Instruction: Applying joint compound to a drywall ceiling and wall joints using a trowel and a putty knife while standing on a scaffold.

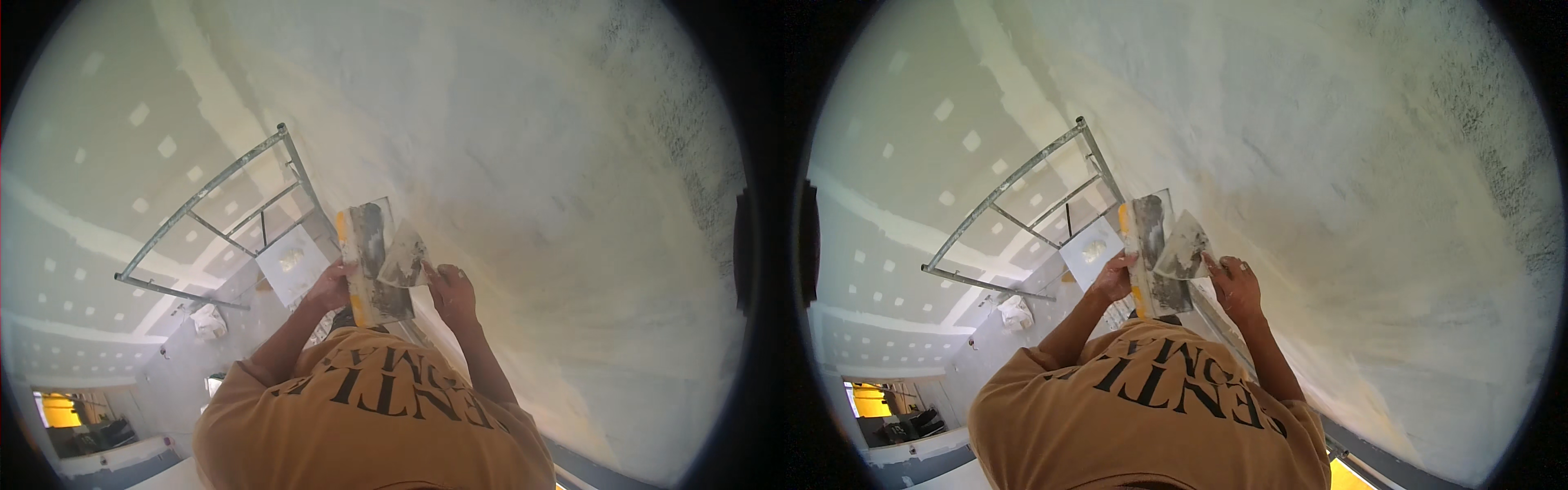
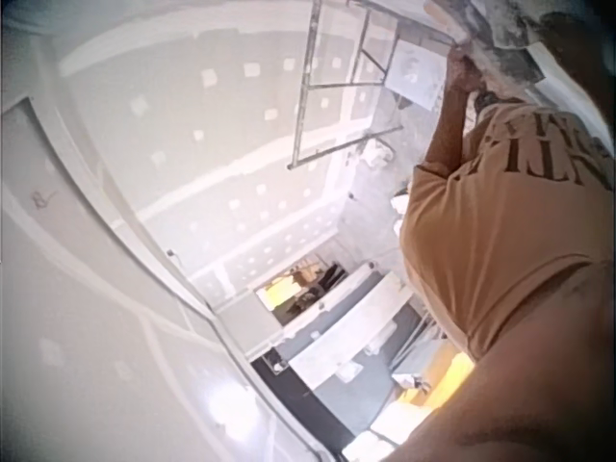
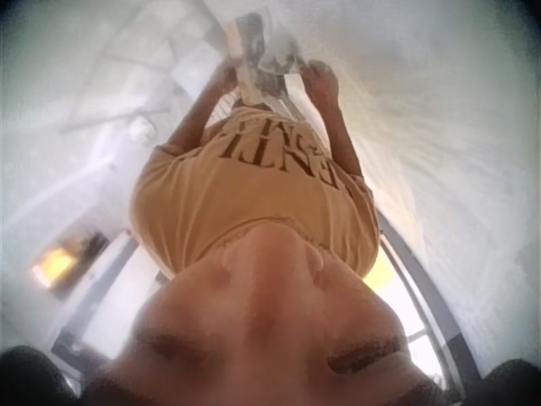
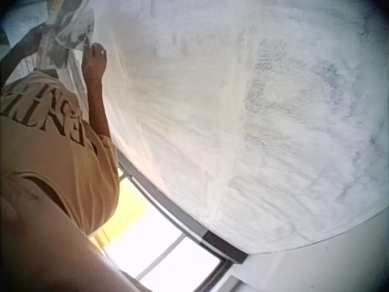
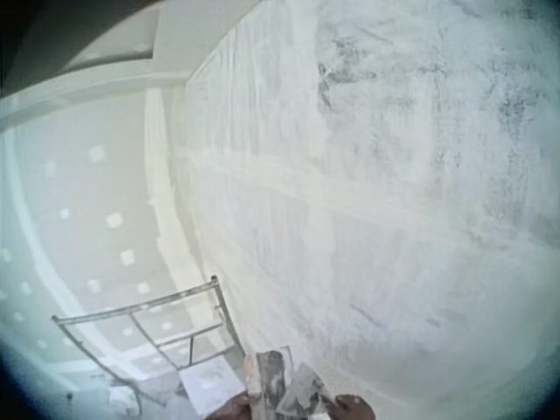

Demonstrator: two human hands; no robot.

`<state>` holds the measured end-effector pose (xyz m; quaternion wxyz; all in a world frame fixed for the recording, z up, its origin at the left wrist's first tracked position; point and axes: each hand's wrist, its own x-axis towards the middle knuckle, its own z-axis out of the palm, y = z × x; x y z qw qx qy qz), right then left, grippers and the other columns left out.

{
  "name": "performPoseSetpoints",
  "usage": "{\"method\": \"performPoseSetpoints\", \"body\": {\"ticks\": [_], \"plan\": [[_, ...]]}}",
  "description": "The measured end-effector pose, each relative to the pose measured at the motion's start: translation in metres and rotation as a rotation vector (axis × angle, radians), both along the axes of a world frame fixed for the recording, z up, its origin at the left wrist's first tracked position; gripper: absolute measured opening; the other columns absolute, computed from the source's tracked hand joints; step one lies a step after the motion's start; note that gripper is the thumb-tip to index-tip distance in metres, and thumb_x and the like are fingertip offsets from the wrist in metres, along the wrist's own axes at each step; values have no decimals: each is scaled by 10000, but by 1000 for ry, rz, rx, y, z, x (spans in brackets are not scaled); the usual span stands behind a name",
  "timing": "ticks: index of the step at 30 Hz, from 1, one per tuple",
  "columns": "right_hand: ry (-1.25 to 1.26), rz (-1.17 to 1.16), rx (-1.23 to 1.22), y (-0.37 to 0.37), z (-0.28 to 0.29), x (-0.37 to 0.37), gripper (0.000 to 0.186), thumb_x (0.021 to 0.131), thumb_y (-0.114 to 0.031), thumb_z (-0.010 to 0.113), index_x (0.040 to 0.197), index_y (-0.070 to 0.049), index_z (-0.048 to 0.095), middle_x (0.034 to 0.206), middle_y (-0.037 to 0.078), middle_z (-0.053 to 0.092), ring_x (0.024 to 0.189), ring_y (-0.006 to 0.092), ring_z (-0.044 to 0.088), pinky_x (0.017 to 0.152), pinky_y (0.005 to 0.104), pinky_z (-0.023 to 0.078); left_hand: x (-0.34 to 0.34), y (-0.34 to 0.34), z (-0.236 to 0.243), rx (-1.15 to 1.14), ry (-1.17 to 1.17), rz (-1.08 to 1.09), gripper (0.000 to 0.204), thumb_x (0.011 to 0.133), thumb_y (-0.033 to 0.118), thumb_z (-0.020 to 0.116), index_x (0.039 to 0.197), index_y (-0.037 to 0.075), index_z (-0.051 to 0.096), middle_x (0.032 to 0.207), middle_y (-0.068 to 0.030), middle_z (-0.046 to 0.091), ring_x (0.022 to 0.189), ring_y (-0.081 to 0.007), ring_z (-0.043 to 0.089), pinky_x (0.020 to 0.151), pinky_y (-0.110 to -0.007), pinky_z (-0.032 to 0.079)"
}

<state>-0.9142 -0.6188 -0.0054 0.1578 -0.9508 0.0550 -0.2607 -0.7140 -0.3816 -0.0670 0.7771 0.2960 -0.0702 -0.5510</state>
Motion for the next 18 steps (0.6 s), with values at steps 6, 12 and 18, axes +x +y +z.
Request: {"method": "performPoseSetpoints", "body": {"ticks": [6,12,18], "plan": [[175,-200,319,-17,-108,-71,343,900,-139,666,1241,-122,696,966,128,605,823,325,608,725,441,527,46,26,-30,105,-71,302,447,1006,210,564,1396,11,474,1313,-135,614,1207,-284,599,1079,-490,458],[577,-557,661,-10,-251,-237,409,855,-292,725,1159,-19,713,1186,209,697,1103,380,652,970,456,507,101,12,-5,-97,41,112,584,1013,169,536,1526,6,309,1553,-170,391,1424,-325,381,1194,-538,290],[688,-1140,1234,50,-297,-436,417,765,-347,782,1073,-66,761,1097,215,703,1048,373,662,939,460,511,140,-24,1,228,-219,207,633,954,187,601,1497,-7,341,1502,-168,447,1382,-329,425,1170,-532,309]]}}
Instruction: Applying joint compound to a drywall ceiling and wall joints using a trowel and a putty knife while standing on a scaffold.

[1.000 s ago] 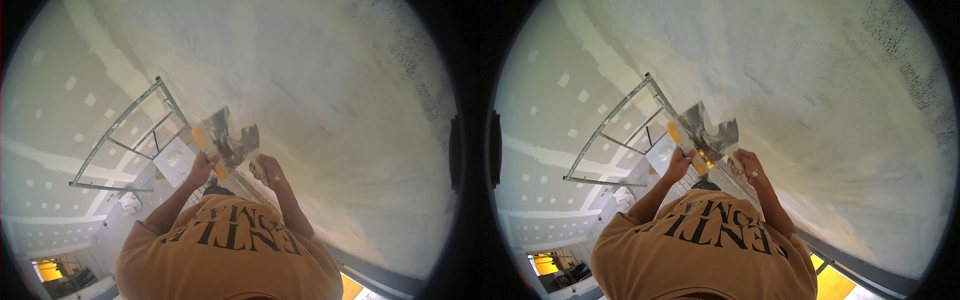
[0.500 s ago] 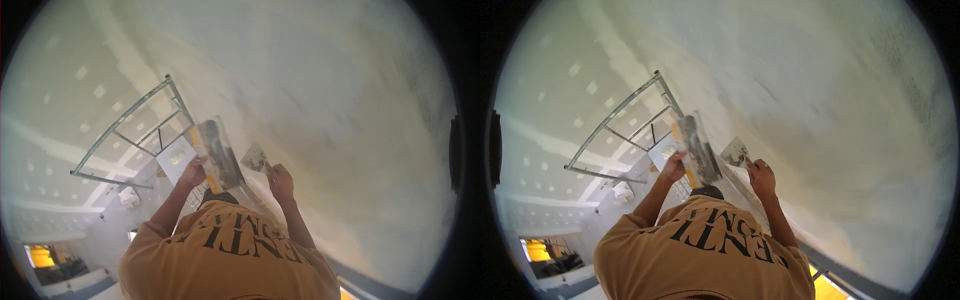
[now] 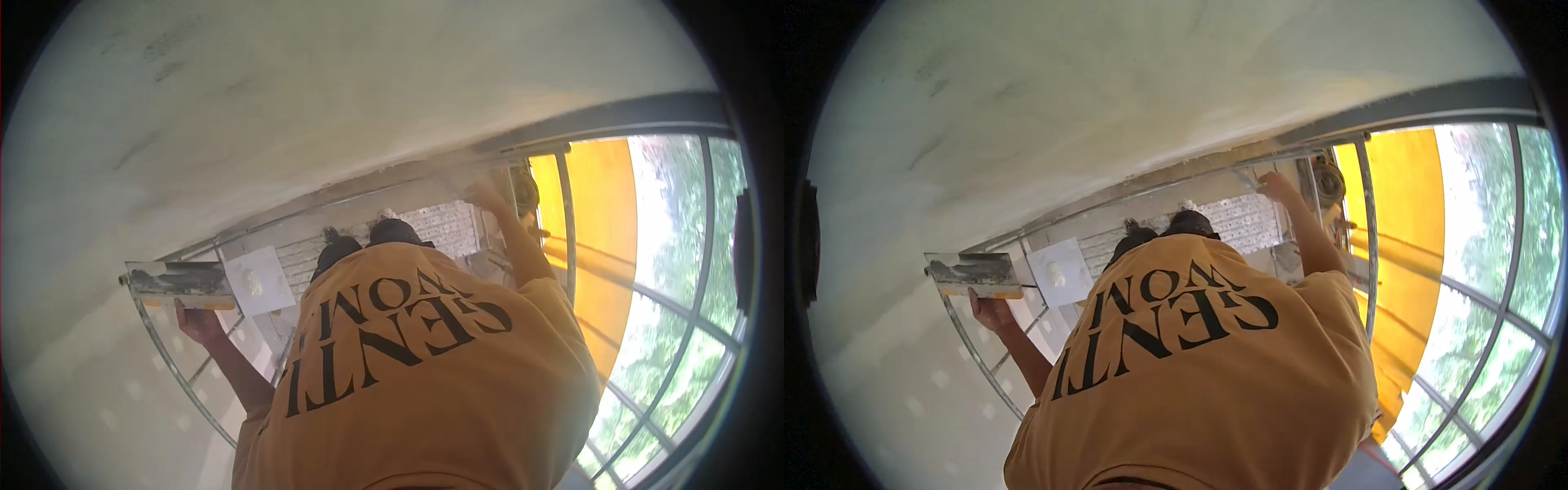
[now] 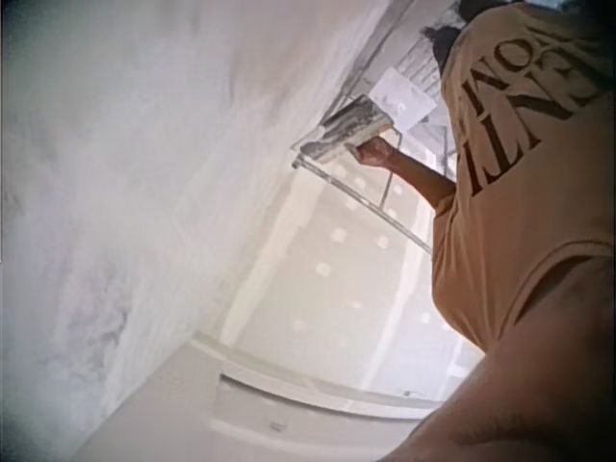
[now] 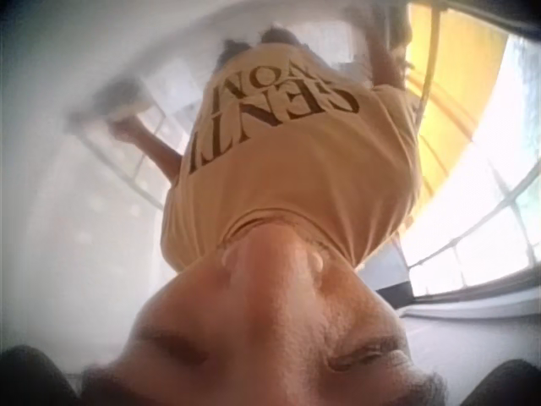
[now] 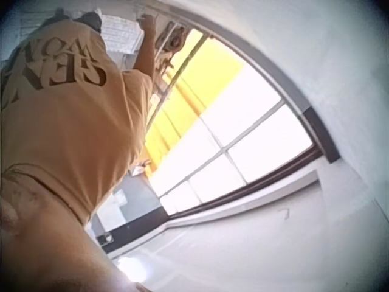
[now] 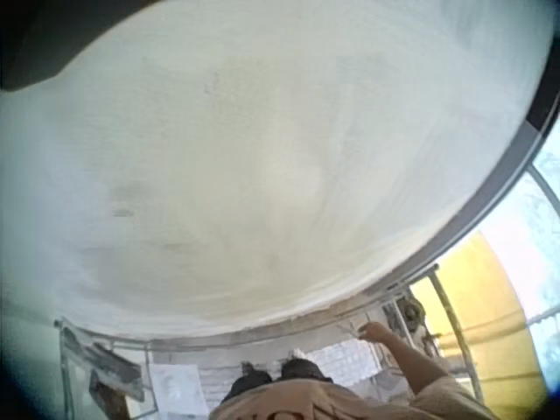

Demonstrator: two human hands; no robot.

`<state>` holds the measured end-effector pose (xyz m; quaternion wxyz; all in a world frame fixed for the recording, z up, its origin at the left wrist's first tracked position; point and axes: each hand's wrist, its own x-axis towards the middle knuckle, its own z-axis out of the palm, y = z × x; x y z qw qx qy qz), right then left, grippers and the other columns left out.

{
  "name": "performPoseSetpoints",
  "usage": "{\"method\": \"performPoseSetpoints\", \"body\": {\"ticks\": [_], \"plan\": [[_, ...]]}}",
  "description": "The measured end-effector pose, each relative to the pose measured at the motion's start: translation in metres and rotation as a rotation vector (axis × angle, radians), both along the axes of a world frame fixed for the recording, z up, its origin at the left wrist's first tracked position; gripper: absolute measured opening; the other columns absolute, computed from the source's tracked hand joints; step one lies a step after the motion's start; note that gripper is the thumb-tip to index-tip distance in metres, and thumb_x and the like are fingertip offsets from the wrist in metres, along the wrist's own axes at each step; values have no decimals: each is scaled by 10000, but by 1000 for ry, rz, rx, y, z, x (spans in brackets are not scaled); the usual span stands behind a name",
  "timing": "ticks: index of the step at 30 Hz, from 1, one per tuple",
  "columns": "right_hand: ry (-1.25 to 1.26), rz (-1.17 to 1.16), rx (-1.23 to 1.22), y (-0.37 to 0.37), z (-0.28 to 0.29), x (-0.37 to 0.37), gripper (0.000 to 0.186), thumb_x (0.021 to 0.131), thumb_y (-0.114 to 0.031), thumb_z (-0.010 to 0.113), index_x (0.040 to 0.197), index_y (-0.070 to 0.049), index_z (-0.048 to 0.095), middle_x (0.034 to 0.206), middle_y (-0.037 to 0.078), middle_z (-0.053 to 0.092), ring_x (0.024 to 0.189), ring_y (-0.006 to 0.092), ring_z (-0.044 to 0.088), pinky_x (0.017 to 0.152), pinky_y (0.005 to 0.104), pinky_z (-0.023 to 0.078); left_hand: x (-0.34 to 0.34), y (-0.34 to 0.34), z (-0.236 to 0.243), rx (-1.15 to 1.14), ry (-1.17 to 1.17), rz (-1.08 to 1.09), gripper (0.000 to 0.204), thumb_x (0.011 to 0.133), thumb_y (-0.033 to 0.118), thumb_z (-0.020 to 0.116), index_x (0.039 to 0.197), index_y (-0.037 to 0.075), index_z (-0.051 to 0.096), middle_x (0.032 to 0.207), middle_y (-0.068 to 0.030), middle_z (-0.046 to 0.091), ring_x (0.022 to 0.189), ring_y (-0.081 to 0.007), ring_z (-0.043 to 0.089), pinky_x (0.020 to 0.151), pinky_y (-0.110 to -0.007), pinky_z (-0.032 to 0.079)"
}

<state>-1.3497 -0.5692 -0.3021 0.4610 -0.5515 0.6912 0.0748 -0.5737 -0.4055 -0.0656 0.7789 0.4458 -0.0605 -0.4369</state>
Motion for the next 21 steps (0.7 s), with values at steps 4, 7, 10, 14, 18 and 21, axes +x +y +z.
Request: {"method": "performPoseSetpoints", "body": {"ticks": [4,7,10,14,18,21], "plan": [[158,167,-350,75,-22,-40,470,770,-392,792,1066,-30,749,1009,239,710,1004,387,674,914,462,517,37,-5,-15,-106,89,-169,629,932,161,610,1483,-11,360,1457,-176,484,1353,-328,450,1171,-523,316],[144,-125,-466,142,-61,-30,499,823,-444,759,1074,-13,737,997,243,714,989,402,672,905,484,517,52,-6,-35,-87,180,-238,616,915,131,614,1464,-16,378,1435,-185,494,1331,-339,463,1171,-530,317],[150,-28,-101,182,-97,-6,642,918,-608,569,1077,-3,717,905,235,726,908,413,687,780,522,522,57,-4,-50,-45,187,-233,496,870,90,634,1338,-12,503,1279,-155,594,1177,-323,576,1076,-511,433],[141,127,-19,180,-116,26,664,904,-588,637,1264,-30,651,978,263,718,904,410,700,789,502,546,53,0,-40,-96,173,-190,469,903,90,649,1353,34,530,1272,-109,628,1204,-289,591,1080,-478,442],[21,335,-373,136,-112,38,532,847,-478,757,1125,-25,732,926,259,719,894,422,698,784,495,530,44,-17,-16,-174,-197,183,556,950,4,616,1462,98,421,1407,-84,500,1270,-254,526,1090,-451,435],[-113,186,-91,71,-96,12,357,842,-335,761,993,-13,726,682,139,680,589,220,626,580,381,477,53,-49,-7,86,-675,404,572,960,54,635,1474,36,382,1352,-101,542,1220,-205,536,1035,-361,428]]}}
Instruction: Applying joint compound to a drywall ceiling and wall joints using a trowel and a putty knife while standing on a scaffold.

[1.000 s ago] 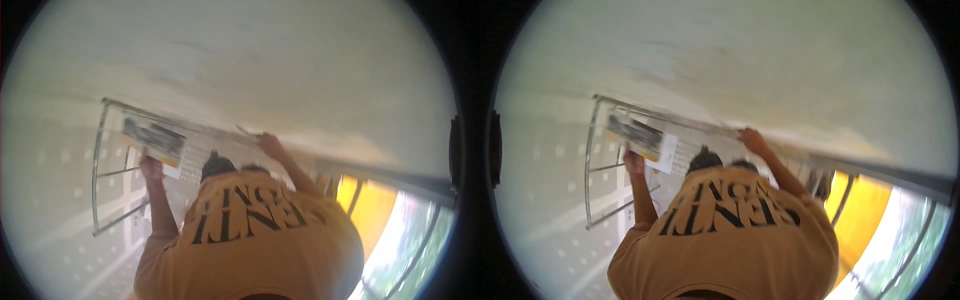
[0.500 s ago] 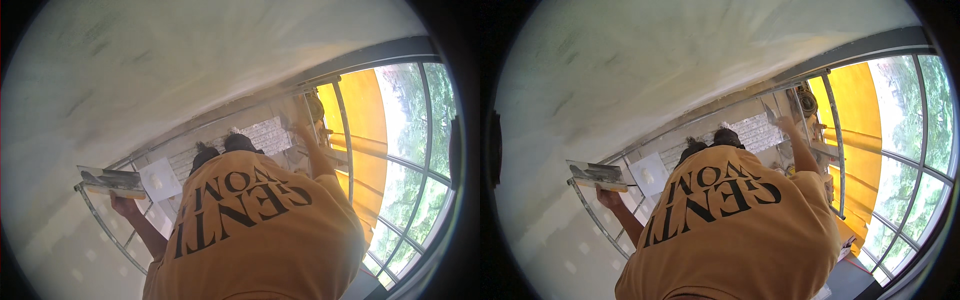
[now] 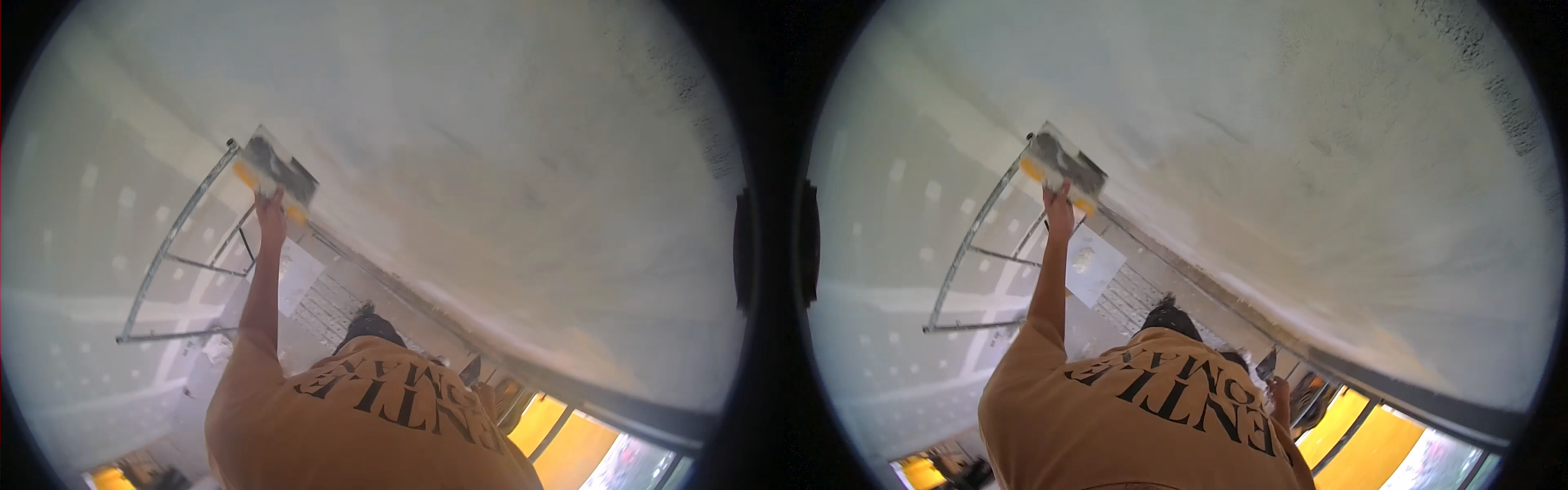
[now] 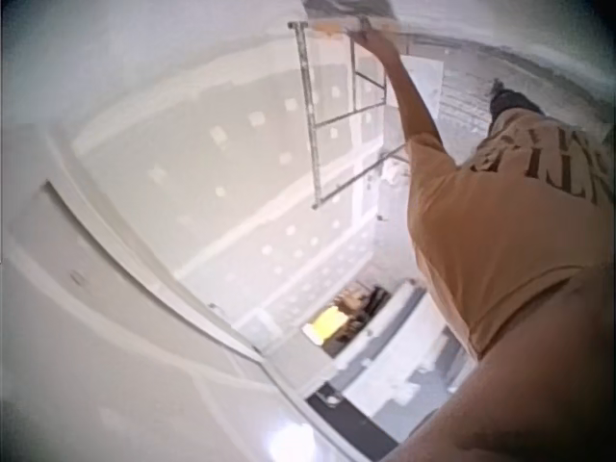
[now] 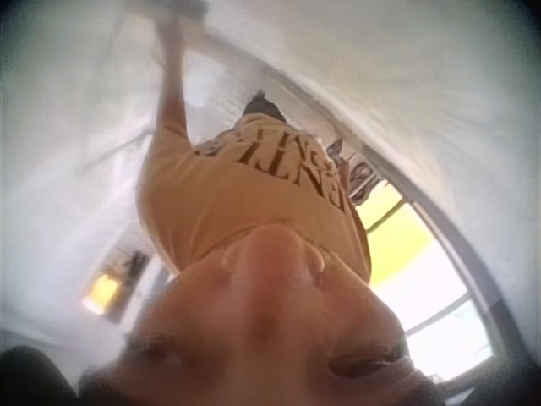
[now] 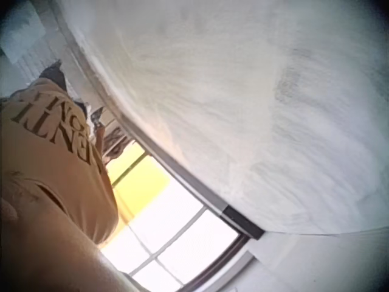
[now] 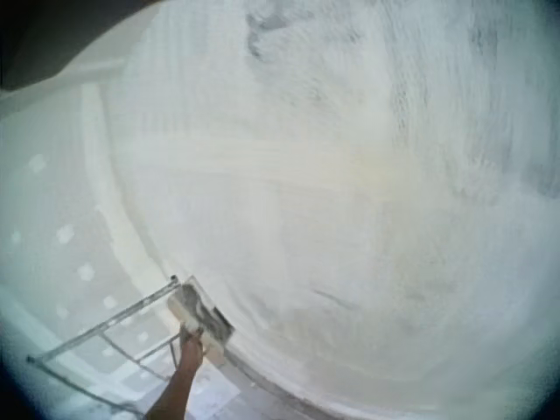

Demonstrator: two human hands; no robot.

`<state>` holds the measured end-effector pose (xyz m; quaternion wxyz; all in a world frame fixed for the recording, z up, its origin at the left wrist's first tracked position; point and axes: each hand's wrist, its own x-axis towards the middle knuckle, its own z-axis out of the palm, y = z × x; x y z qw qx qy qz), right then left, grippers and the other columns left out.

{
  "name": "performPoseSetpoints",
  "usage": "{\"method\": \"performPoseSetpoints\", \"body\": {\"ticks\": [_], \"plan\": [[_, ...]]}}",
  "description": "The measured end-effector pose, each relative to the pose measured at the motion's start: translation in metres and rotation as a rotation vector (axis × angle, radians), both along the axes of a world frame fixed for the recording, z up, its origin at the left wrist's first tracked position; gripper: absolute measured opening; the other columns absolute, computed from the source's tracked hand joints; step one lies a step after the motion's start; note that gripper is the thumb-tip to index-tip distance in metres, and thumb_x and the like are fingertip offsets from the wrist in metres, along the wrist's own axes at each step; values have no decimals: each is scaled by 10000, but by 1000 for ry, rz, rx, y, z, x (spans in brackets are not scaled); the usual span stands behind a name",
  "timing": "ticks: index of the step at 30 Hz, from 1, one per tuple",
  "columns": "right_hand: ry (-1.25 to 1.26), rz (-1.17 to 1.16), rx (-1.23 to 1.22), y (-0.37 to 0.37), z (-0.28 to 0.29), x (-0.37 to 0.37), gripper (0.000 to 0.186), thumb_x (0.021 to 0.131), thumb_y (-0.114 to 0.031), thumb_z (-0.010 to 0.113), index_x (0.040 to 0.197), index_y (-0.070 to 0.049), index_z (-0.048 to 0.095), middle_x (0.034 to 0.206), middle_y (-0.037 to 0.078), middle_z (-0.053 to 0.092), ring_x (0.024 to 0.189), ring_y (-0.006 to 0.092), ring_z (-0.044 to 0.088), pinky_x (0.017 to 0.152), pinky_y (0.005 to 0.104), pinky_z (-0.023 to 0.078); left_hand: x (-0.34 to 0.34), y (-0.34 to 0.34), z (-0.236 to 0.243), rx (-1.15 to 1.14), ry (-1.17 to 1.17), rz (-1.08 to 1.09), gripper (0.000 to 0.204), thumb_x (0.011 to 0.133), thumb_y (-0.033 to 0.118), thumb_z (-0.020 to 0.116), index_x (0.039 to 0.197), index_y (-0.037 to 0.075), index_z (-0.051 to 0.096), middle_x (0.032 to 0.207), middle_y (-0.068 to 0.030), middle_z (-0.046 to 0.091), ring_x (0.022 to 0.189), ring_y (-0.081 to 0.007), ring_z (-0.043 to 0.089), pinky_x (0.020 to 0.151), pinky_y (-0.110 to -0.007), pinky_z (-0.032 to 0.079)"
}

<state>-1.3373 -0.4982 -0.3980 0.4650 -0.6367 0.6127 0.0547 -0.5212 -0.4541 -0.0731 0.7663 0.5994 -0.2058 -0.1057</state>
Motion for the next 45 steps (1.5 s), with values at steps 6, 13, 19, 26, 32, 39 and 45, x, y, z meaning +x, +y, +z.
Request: {"method": "performPoseSetpoints", "body": {"ticks": [6,13,19,26,32,39,45], "plan": [[-147,-45,-19,-61,40,-58,259,866,-224,723,821,18,643,661,89,632,554,185,573,544,385,443,58,-81,31,-55,-444,302,559,959,82,590,1455,-71,382,1275,-242,601,1183,-293,588,1027,-373,424],[71,219,-151,-91,52,-121,345,876,-301,723,840,29,630,714,154,664,638,267,612,618,430,486,22,-152,46,173,-534,495,641,863,-26,551,1485,-16,393,1388,-289,534,1309,-424,511,1062,-450,419],[28,112,-32,-94,47,-137,333,882,-296,716,843,23,631,711,145,659,635,258,605,613,422,481,-146,-200,55,223,-552,583,767,759,-155,489,1502,3,380,1409,-259,505,1342,-412,463,1108,-403,385],[-139,122,-19,-126,62,-118,316,892,-288,707,847,15,632,706,132,651,630,245,595,605,411,472,-311,-205,66,154,-504,386,865,751,-141,481,1566,77,293,1443,-291,419,1308,-494,444,1064,-497,426],[-231,191,-16,-144,79,-84,302,900,-282,699,850,9,633,702,121,645,626,234,587,599,402,466,-426,-196,46,206,-525,263,796,814,-112,517,1558,38,279,1492,-281,401,1353,-488,408,1115,-489,385],[-244,296,-6,-158,97,-24,285,909,-274,689,854,1,635,697,109,637,621,221,577,591,391,457,-382,-123,-57,241,-213,27,572,913,4,484,1475,-38,387,1413,-292,509,1350,-412,471,1146,-430,350],[-190,299,-28,-167,117,37,272,917,-268,681,858,-6,636,693,98,630,617,210,568,584,381,451,-109,-80,-45,91,-342,314,587,916,42,548,1463,-88,381,1311,-308,594,1250,-419,570,1031,-457,454]]}}
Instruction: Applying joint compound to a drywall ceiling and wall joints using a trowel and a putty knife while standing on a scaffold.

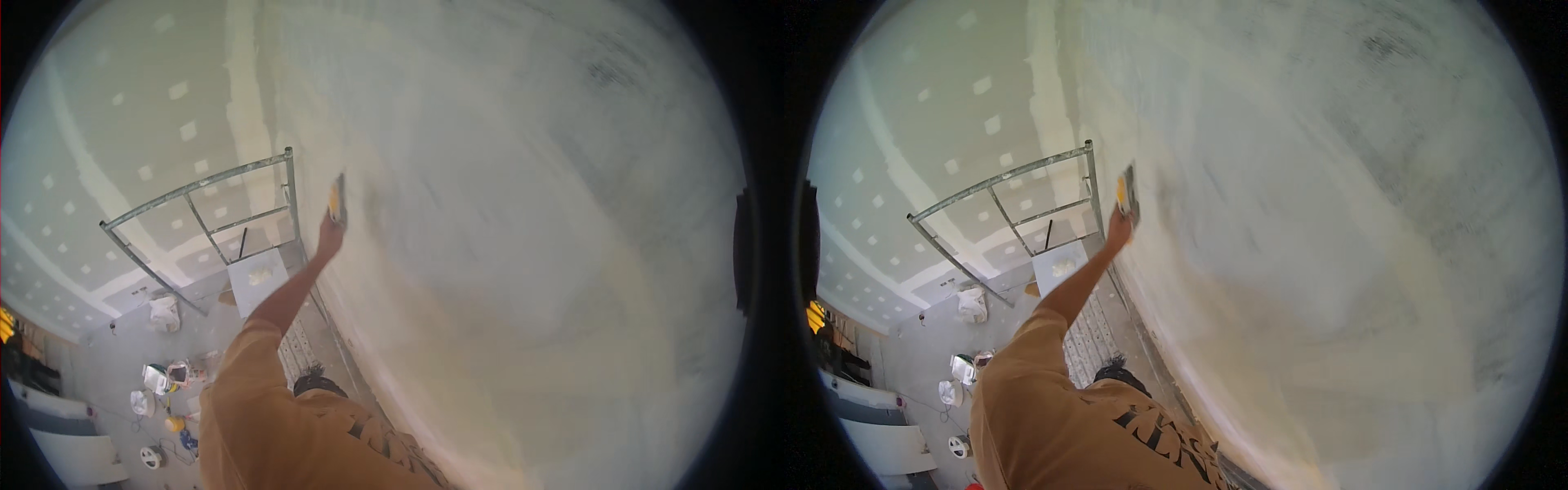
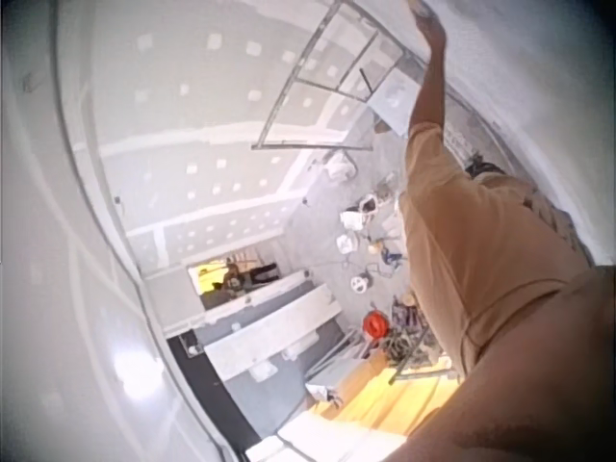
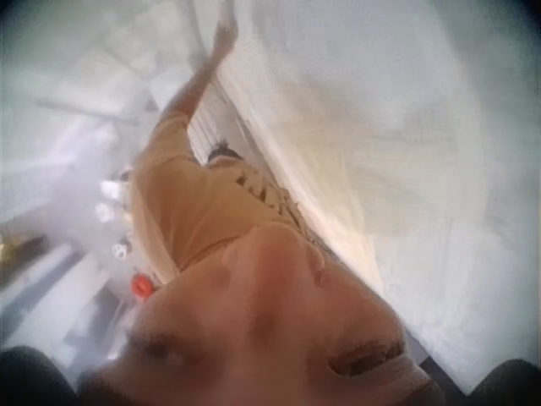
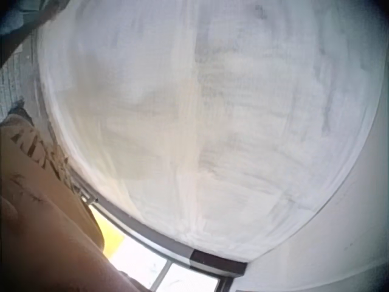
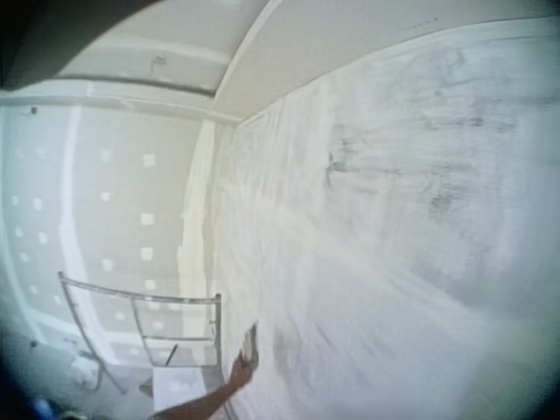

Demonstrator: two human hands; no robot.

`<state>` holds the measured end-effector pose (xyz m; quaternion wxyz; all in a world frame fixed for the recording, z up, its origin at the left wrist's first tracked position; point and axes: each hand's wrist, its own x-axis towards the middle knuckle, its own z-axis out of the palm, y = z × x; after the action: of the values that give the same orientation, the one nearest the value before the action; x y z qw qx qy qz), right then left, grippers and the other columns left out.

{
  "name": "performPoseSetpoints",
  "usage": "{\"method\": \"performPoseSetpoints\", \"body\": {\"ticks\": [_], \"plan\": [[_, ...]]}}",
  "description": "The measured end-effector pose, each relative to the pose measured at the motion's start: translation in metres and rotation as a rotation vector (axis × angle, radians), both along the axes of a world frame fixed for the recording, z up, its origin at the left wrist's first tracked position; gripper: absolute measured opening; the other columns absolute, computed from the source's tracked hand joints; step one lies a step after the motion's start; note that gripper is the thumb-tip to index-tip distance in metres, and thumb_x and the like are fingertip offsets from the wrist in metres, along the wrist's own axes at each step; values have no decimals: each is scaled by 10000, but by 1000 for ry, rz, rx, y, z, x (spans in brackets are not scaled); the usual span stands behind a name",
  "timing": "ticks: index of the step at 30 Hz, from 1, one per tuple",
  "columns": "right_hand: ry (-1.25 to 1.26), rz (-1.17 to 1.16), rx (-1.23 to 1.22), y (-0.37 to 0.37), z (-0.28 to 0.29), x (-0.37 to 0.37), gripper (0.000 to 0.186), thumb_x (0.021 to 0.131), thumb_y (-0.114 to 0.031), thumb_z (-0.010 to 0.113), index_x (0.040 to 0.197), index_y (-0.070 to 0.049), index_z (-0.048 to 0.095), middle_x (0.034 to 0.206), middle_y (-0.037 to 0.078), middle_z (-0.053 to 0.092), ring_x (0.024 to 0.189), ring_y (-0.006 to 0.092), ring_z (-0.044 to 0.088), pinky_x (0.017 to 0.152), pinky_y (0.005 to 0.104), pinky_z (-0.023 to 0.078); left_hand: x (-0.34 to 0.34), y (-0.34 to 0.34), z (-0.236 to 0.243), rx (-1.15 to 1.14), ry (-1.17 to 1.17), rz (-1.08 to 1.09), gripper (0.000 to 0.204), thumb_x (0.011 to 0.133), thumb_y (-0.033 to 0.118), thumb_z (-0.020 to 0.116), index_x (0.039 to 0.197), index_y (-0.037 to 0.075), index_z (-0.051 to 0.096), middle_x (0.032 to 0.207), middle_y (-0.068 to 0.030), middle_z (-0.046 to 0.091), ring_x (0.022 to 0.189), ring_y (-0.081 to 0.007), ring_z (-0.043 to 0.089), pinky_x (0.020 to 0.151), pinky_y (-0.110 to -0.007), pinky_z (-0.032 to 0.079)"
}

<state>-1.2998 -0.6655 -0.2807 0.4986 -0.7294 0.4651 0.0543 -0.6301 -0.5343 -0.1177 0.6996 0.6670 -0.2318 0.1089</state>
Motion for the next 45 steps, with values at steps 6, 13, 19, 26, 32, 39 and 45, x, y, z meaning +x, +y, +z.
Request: {"method": "performPoseSetpoints", "body": {"ticks": [6,13,19,26,32,39,45], "plan": [[47,-45,-15,4,21,50,259,925,-261,673,861,-13,637,688,87,624,613,199,560,578,372,444,194,-12,29,71,36,214,607,919,8,575,1455,-137,332,1290,-355,575,1248,-455,560,1050,-453,449],[100,-60,5,11,31,69,244,935,-254,663,865,-21,638,684,74,616,608,186,550,570,361,435,211,-57,43,-32,-37,92,606,893,-40,514,1484,-2,382,1382,-276,530,1296,-433,508,1060,-448,419],[96,-15,16,1,28,61,232,943,-247,655,868,-28,639,679,64,609,603,175,541,564,351,429,104,-78,36,65,-180,230,795,755,-148,468,1518,48,366,1424,-263,482,1354,-446,430,1128,-445,366],[54,57,2,-18,28,25,219,952,-240,646,872,-36,640,675,51,602,599,162,531,556,340,420,-72,-103,30,29,-123,139,881,702,-214,390,1536,66,358,1534,-183,421,1398,-431,378,1138,-446,380],[36,96,-20,-32,35,-21,209,960,-233,638,876,-43,642,670,40,595,594,151,522,550,331,414,-219,-126,30,39,1,103,908,698,-256,401,1549,55,340,1540,-197,404,1425,-401,373,1155,-394,348],[14,145,-67,-38,47,-57,198,970,-226,628,879,-51,643,666,27,587,589,139,512,542,320,405,-358,-95,24,33,71,-193,792,802,-184,461,1540,80,344,1534,-176,399,1433,-396,345,1196,-439,320],[-77,256,-113,-40,40,-57,189,978,-219,620,883,-58,644,661,17,581,585,128,504,536,310,398,-405,1,-38,291,337,-587,590,957,-27,493,1525,38,345,1417,-191,482,1290,-318,500,1102,-401,413]]}}
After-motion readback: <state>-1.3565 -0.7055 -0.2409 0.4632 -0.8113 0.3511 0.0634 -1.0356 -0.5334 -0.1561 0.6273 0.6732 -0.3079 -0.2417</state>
